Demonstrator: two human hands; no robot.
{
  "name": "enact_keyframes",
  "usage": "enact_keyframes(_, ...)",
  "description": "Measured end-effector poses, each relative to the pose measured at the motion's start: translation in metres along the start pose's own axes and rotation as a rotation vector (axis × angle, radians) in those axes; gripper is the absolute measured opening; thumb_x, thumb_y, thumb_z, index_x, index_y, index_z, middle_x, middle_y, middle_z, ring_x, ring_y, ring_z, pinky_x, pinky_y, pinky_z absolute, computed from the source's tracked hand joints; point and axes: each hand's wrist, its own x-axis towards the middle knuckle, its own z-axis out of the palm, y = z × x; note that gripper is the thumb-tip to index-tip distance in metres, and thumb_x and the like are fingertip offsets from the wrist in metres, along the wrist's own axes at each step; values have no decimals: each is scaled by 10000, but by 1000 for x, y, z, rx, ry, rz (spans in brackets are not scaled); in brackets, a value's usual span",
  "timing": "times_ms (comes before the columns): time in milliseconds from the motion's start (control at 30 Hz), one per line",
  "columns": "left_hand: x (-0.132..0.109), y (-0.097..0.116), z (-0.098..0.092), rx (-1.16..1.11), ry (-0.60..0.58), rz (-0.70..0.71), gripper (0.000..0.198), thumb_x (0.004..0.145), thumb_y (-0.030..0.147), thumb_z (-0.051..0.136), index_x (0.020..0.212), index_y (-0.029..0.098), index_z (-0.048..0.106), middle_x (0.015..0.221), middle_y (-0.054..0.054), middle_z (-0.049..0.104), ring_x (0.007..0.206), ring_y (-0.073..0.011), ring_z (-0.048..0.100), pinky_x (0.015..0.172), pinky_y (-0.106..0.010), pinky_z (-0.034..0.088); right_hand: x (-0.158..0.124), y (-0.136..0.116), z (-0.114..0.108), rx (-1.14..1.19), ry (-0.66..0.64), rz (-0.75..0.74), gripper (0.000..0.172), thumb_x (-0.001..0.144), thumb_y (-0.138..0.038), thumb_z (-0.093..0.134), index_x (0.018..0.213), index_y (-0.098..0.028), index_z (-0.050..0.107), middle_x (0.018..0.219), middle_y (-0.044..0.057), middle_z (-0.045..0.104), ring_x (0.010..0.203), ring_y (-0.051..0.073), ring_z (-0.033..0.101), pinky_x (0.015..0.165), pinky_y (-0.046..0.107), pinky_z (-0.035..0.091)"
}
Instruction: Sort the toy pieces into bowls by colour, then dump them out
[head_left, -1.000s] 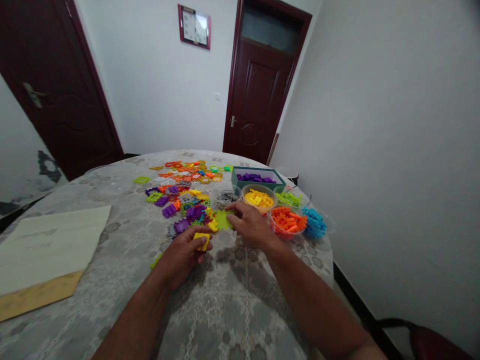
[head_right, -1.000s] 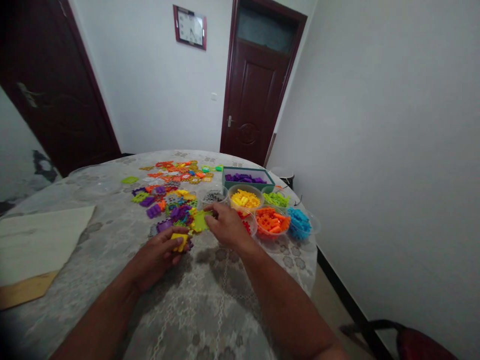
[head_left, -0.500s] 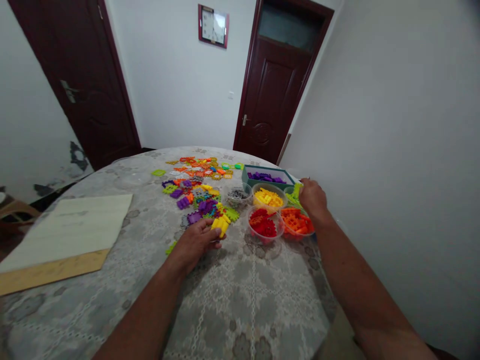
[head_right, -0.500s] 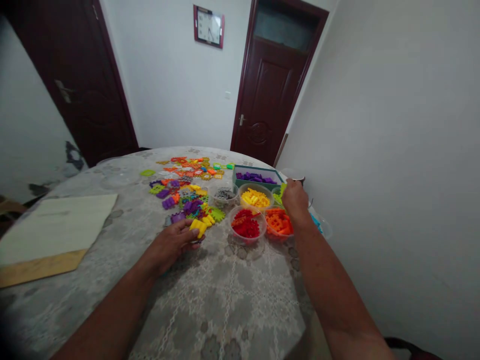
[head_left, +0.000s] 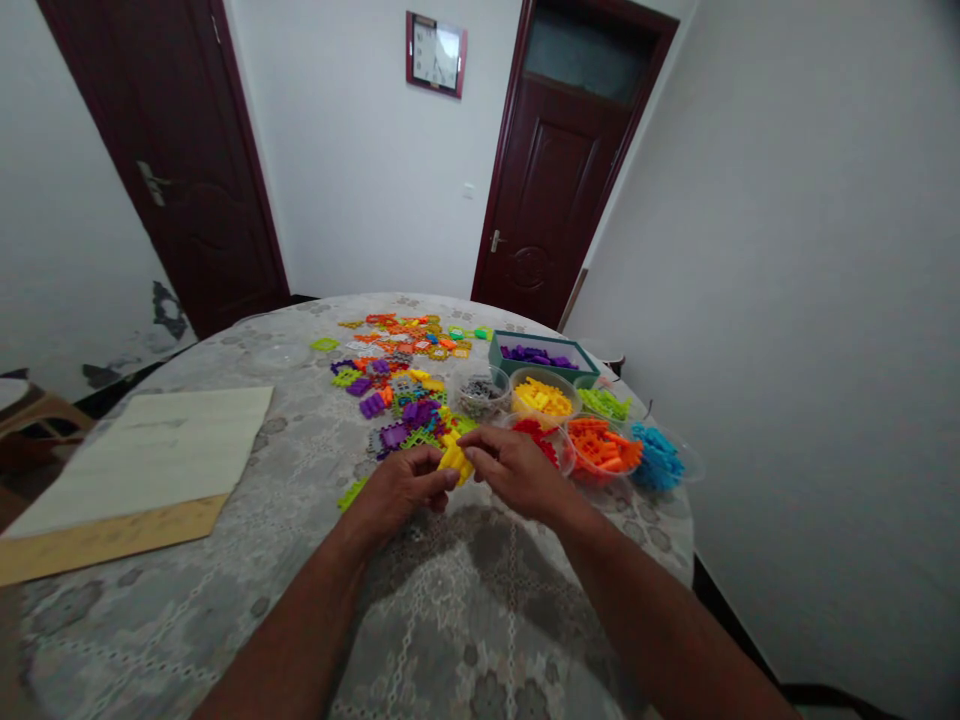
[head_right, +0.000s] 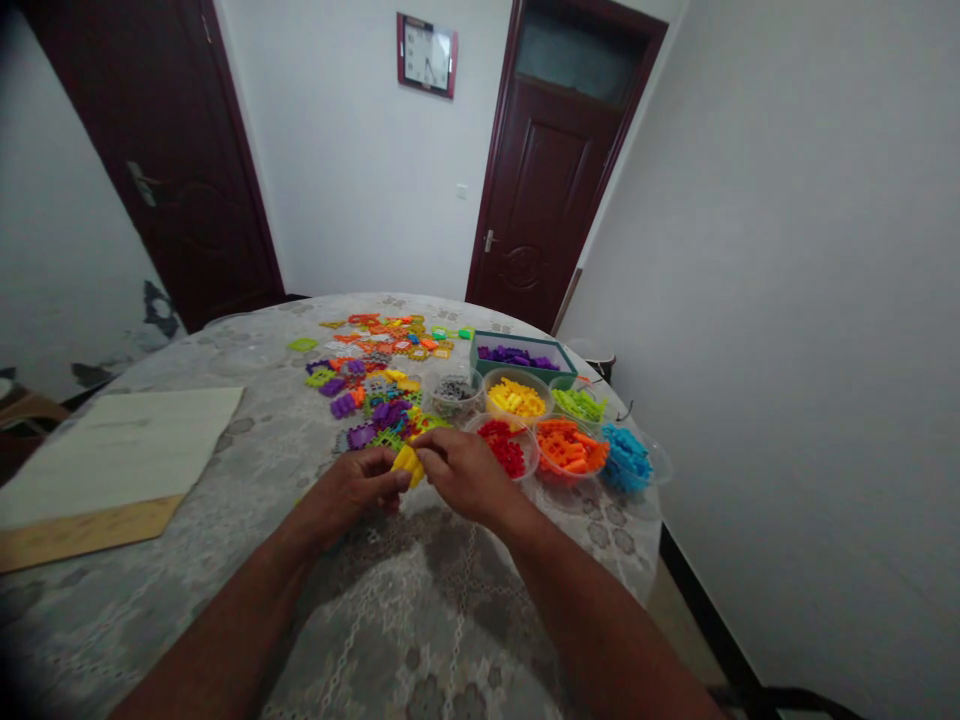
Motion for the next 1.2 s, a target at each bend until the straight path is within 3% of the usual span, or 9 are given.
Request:
enact_keyframes(167,2,-6,-4,56,-59,14,276,832,449,761,844,182,689,655,9,687,584,-153,611,589,-259,422,1,11,4,231,-71,78,238,1006,-268,575,1145,-195,753,892,23,735,733,144,672,598,233,510)
enact_keyframes(367,1,-4,2,112,-82,16,309,809,482,756,787,187,666,655,7,677,569,-161,621,573,-269,434,-1,17,-6,342,-195,100,226,960,-303,648,1128,-194,752,910,25,736,752,144,693,621,235,565)
enact_keyframes(467,1,-3,6,130,-41,-4,371,808,531,751,704,202,614,597,15,646,514,-154,586,535,-267,418,1,21,-12,306,-195,100,247,948,-305,665,1154,-193,744,861,15,739,699,135,684,609,229,546)
enact_keyframes(600,-1,1,6,129,145,-4,449,844,600,704,653,212,585,525,30,582,454,-139,516,482,-259,379,16,41,-34,132,9,113,263,938,-287,625,1144,-182,752,888,33,764,712,153,695,643,254,540)
enact_keyframes(767,1,2,-12,-39,600,128,436,904,576,655,681,205,595,564,38,558,475,-123,517,493,-244,421,48,84,-72,-402,486,108,261,923,-252,584,1080,-166,775,1026,104,785,925,228,712,905,366,550)
enact_keyframes(933,5,-4,-35,-278,848,229,306,855,488,696,790,197,631,671,32,590,521,-117,526,484,-234,448,62,111,-88,-637,669,89,334,901,-166,523,1143,-78,736,1121,224,753,1079,317,683,1040,481,518)
enact_keyframes(1067,7,-7,-43,-267,932,226,258,833,447,699,862,197,648,722,24,609,605,-136,577,531,-242,498,44,85,-67,-567,711,-100,314,943,-164,500,1173,-122,710,1178,205,731,1149,315,664,1070,503,522)
enact_keyframes(1200,9,-11,-46,-140,986,213,267,832,440,691,928,191,675,784,-1,660,692,-168,642,616,-281,548,12,39,2,-368,455,-294,275,1024,-209,500,1221,-205,692,1231,122,732,1150,247,682,1053,425,562)
